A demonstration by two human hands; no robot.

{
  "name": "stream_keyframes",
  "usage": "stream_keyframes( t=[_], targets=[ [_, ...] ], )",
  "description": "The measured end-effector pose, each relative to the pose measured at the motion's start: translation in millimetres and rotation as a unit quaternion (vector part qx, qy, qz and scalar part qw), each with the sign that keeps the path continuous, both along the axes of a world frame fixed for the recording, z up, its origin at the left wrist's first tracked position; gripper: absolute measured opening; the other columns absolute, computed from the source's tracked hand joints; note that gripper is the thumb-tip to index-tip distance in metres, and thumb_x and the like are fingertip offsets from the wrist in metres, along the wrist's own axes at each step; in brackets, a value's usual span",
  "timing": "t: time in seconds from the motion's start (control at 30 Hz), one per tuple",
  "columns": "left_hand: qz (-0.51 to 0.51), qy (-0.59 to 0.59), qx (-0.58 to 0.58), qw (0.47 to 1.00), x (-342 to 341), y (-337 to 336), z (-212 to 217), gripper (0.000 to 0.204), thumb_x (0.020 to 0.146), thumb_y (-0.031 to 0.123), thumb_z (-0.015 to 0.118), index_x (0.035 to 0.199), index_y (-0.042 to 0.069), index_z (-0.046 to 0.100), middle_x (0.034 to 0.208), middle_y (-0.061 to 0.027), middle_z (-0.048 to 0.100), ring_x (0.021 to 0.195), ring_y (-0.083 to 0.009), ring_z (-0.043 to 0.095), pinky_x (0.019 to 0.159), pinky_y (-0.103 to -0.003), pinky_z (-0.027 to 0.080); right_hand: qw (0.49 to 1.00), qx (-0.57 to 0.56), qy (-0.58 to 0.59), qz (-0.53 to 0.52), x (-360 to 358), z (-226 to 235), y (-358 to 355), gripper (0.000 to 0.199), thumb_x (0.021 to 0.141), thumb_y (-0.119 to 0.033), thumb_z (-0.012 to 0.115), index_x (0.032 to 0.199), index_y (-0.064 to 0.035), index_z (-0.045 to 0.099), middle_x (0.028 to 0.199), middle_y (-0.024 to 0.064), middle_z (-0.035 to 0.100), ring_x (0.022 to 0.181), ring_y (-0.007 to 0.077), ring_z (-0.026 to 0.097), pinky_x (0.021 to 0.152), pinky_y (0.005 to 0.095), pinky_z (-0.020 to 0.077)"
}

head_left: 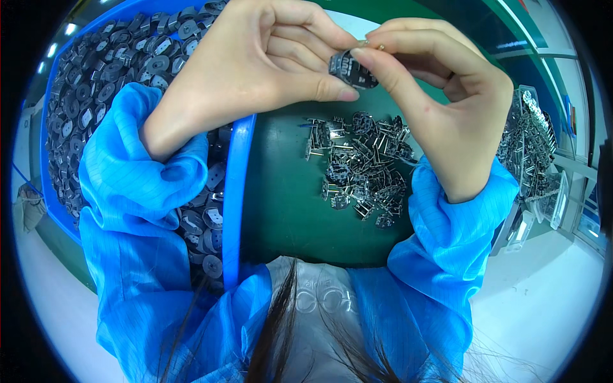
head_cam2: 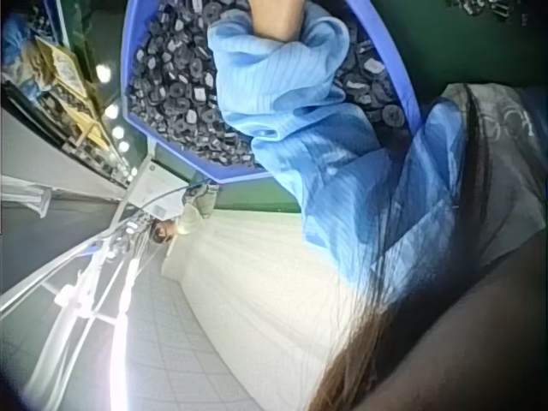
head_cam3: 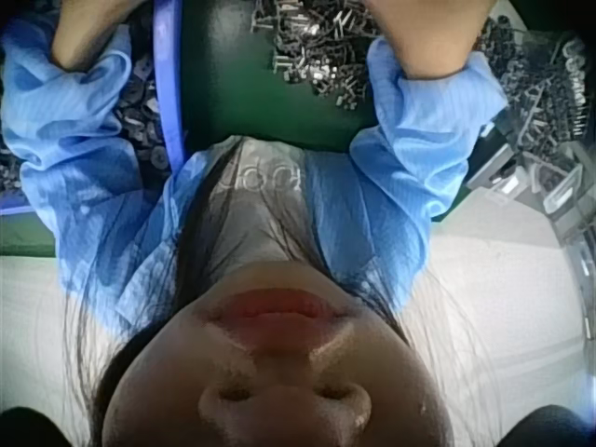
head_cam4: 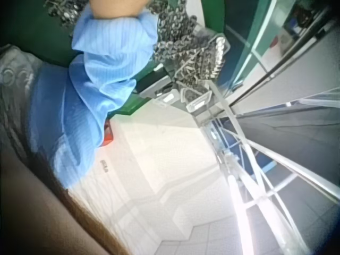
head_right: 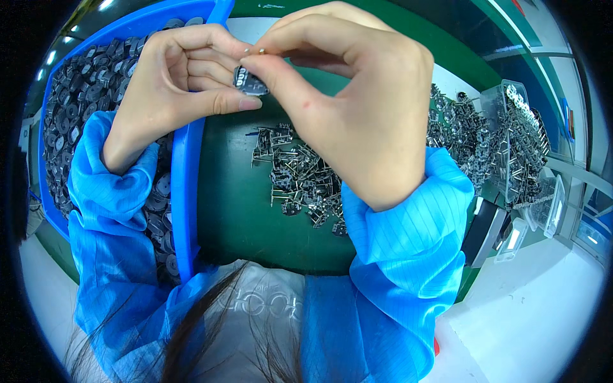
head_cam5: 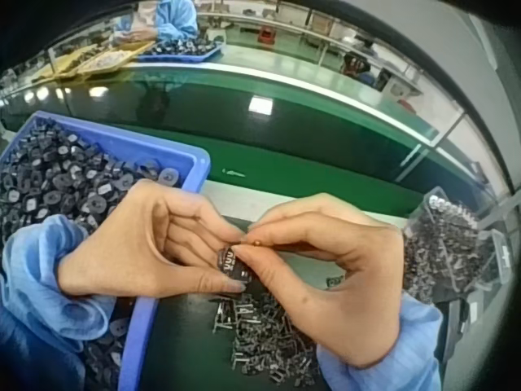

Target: Assembling small electrical plug components by inserting metal pins into plastic housings.

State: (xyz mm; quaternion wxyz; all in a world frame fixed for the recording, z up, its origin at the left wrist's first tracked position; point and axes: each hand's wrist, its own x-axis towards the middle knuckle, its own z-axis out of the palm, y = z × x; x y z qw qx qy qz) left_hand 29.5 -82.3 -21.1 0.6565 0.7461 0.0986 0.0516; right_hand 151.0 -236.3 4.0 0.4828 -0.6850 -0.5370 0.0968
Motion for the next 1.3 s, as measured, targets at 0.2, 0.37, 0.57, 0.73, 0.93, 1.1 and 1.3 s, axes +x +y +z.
stream_keyframes(
  t=[0.2, 0.37, 0.57, 0.73, 0.93, 1.1, 1.3],
  targets=[
    [0.006, -0.013, 0.011, 1.000, -2, -2, 0, 0.033, 0.071, -0.007, 0.074, 0.100, -0.003, 0.059, 0.088, -0.0110, 0.067, 0.081, -0.0142, 0.067, 0.074, -0.023, 0.054, 1.000, 0.011, -0.017, -0.013, -1, -3, 1, 0.012, 0.074, 0.006, 0.071, 0.085, 0.0051, 0.068, 0.088, 0.0089, 0.066, 0.081, 0.0151, 0.065, 0.074, 0.0247, 0.0540],
    [0.010, -0.016, -0.012, 1.000, -2, -1, -1, 0.033, 0.071, -0.008, 0.073, 0.099, -0.003, 0.059, 0.087, -0.0107, 0.067, 0.081, -0.0142, 0.067, 0.074, -0.024, 0.054, 0.999, 0.029, -0.019, -0.015, 1, -7, 3, 0.011, 0.073, 0.007, 0.071, 0.083, 0.0049, 0.068, 0.085, 0.0087, 0.066, 0.079, 0.0148, 0.064, 0.072, 0.0249, 0.0532],
    [0.006, -0.007, -0.013, 1.000, -3, 0, -3, 0.029, 0.071, -0.009, 0.072, 0.096, -0.003, 0.058, 0.083, -0.0091, 0.065, 0.078, -0.0133, 0.067, 0.072, -0.023, 0.054, 0.985, 0.086, -0.149, 0.007, 0, -10, 7, 0.012, 0.068, 0.008, 0.072, 0.078, 0.0014, 0.069, 0.080, 0.0086, 0.066, 0.074, 0.0162, 0.063, 0.066, 0.0252, 0.0503],
    [0.022, -0.001, 0.021, 1.000, -4, -8, -1, 0.026, 0.072, -0.010, 0.071, 0.093, -0.003, 0.058, 0.078, -0.0063, 0.063, 0.073, -0.0093, 0.064, 0.069, -0.021, 0.053, 0.989, 0.069, -0.132, 0.002, -2, -10, 8, 0.012, 0.068, 0.008, 0.072, 0.077, 0.0002, 0.069, 0.078, 0.0081, 0.067, 0.073, 0.0159, 0.063, 0.066, 0.0252, 0.0497],
    [0.036, -0.042, -0.011, 0.998, -4, -8, -5, 0.026, 0.072, -0.011, 0.070, 0.092, -0.004, 0.057, 0.077, -0.0053, 0.062, 0.072, -0.0079, 0.063, 0.069, -0.021, 0.053, 0.990, 0.072, -0.122, 0.003, 0, -12, 9, 0.013, 0.067, 0.008, 0.072, 0.077, -0.0001, 0.070, 0.078, 0.0078, 0.067, 0.073, 0.0158, 0.063, 0.066, 0.0254, 0.0491],
    [0.023, -0.028, -0.001, 0.999, -3, -7, -1, 0.025, 0.075, -0.007, 0.069, 0.097, -0.004, 0.059, 0.087, -0.0090, 0.066, 0.079, -0.0113, 0.065, 0.073, -0.023, 0.053, 0.982, 0.076, -0.173, 0.000, 0, -10, 8, 0.013, 0.069, 0.008, 0.070, 0.080, 0.0005, 0.069, 0.080, 0.0077, 0.067, 0.076, 0.0157, 0.063, 0.068, 0.0260, 0.0495],
    [0.009, -0.020, -0.087, 0.996, -5, -5, 8, 0.024, 0.083, 0.003, 0.063, 0.107, -0.003, 0.059, 0.109, -0.0129, 0.063, 0.096, -0.0155, 0.063, 0.087, -0.026, 0.048, 0.993, 0.074, 0.062, 0.072, -1, -15, 7, 0.036, 0.077, 0.006, 0.067, 0.112, 0.0003, 0.060, 0.105, 0.0128, 0.060, 0.091, 0.0194, 0.063, 0.082, 0.0279, 0.0522]
  ],
)
